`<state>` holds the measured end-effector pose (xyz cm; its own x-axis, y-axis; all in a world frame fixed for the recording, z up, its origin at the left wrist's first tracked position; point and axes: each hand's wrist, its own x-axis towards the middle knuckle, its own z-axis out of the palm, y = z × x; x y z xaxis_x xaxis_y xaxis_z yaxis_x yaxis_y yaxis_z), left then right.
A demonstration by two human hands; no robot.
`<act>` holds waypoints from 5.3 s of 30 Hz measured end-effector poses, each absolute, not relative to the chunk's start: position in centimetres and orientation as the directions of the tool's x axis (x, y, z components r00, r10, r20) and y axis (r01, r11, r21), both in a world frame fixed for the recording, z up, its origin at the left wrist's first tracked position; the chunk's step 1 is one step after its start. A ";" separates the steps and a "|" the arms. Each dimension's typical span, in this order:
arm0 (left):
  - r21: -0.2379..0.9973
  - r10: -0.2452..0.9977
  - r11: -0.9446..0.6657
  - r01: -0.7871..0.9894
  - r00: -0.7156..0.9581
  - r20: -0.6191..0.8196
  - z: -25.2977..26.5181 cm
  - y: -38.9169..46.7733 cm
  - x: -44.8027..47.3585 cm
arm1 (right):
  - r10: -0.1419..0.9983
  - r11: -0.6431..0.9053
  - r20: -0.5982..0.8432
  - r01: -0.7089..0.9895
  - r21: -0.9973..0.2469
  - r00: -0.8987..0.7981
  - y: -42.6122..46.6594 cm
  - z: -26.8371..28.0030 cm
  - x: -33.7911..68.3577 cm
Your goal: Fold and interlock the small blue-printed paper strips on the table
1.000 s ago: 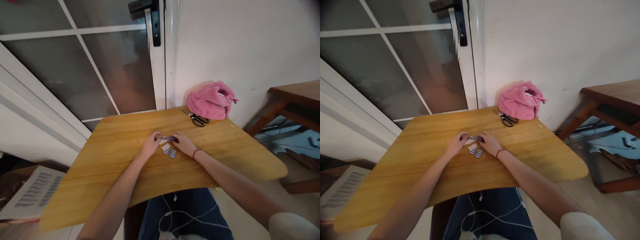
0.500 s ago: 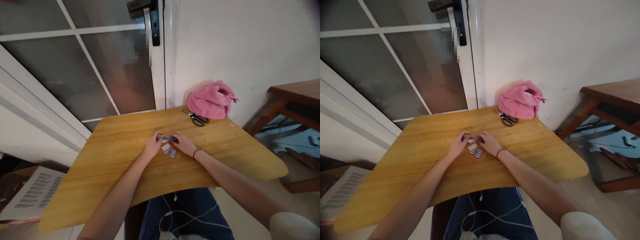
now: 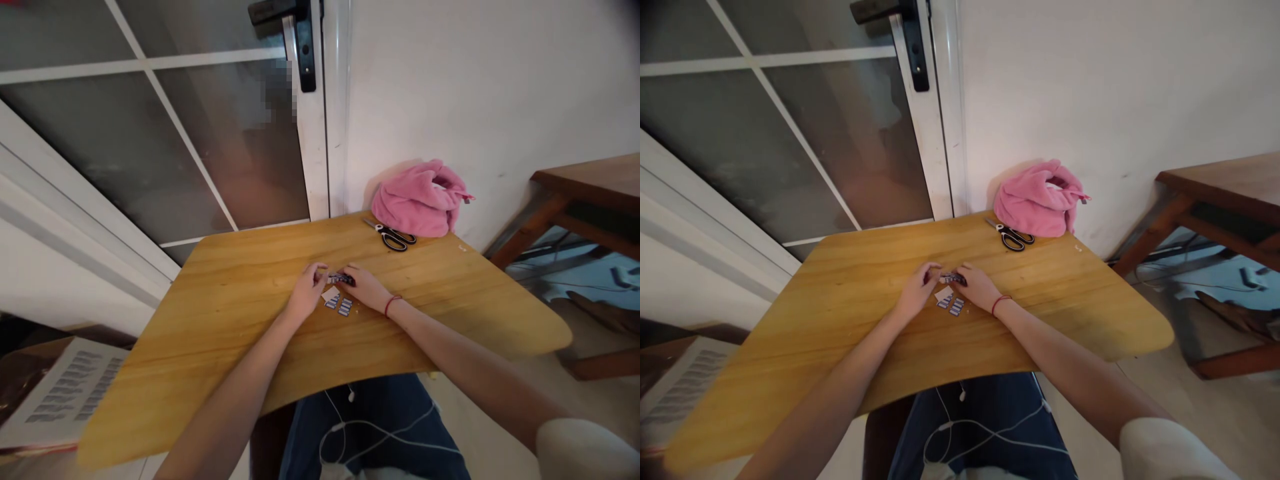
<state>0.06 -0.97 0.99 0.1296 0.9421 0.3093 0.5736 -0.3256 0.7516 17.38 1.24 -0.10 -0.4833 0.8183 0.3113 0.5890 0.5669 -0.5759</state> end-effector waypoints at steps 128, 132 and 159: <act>0.454 0.876 -0.483 0.749 0.410 0.256 1.2 -1.1 -0.3 | 0.814 0.580 0.447 0.489 -0.651 -0.371 0.4 1.3 18.0; 0.470 0.874 -0.485 0.737 0.412 0.256 1.1 -1.0 -0.4 | 0.819 0.573 0.436 0.500 -0.650 -0.373 0.3 1.3 18.0; 0.542 0.891 -0.449 0.710 0.400 0.213 1.5 -1.3 -0.4 | 0.901 0.429 0.399 0.485 -0.762 -0.170 0.8 1.2 18.3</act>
